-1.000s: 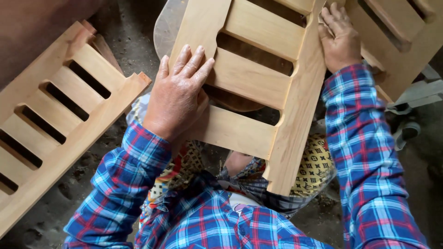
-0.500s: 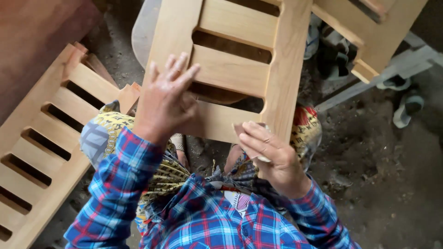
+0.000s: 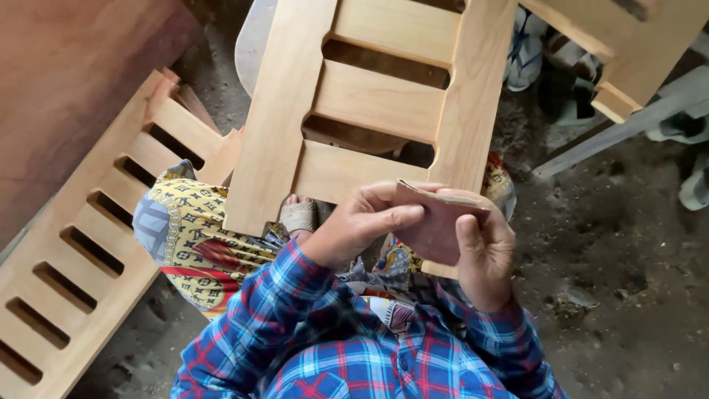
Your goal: The person sands a wooden chair backrest using a sanding block. They hold the piece on their lap and rub the sanding block across the slats and edges, flipping the piece to sand different sides.
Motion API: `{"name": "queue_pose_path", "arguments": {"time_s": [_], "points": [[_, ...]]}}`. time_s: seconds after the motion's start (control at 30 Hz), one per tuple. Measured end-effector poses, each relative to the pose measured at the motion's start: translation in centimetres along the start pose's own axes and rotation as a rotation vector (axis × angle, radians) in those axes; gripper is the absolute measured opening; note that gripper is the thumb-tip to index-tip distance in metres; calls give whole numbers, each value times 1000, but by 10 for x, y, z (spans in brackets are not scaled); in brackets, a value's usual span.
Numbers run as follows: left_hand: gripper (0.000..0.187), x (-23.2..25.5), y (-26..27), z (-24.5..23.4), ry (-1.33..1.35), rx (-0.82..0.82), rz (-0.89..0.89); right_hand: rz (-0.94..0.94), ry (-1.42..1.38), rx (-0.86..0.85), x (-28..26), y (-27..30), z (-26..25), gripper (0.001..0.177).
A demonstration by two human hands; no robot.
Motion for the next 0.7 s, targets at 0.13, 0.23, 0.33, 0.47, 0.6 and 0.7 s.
{"name": "queue_pose_path", "arguments": {"time_s": [0.13,0.23,0.33,0.47,0.6,0.7], "points": [[14,86,27,30,-448,254,295,-201,298,-109,-4,1,-13,59],[26,130,55,11,-1328,497,602,-350,513,-310,7,16,-8,62],[20,123,66,6,-1906,579,753,-506,626,-409,17,33,0,59],[15,61,50,-7,-2077,488,585,-569,626,-457,19,40,26,55],[29,21,46,5,-2021,490,633,-583,595,-279,14,42,40,25],[33,20,51,-6,-2039,477,684,-584,569,-228,10,46,55,20]]}}
Point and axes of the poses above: each hand's wrist, its own y-axis away from the middle knuckle, its own z-axis out of the palm, x = y × z, the point moved 8 cm from there along -y, towards the middle knuckle, and after that the axes turned 5 degrees about -z, right-handed, at the moved point
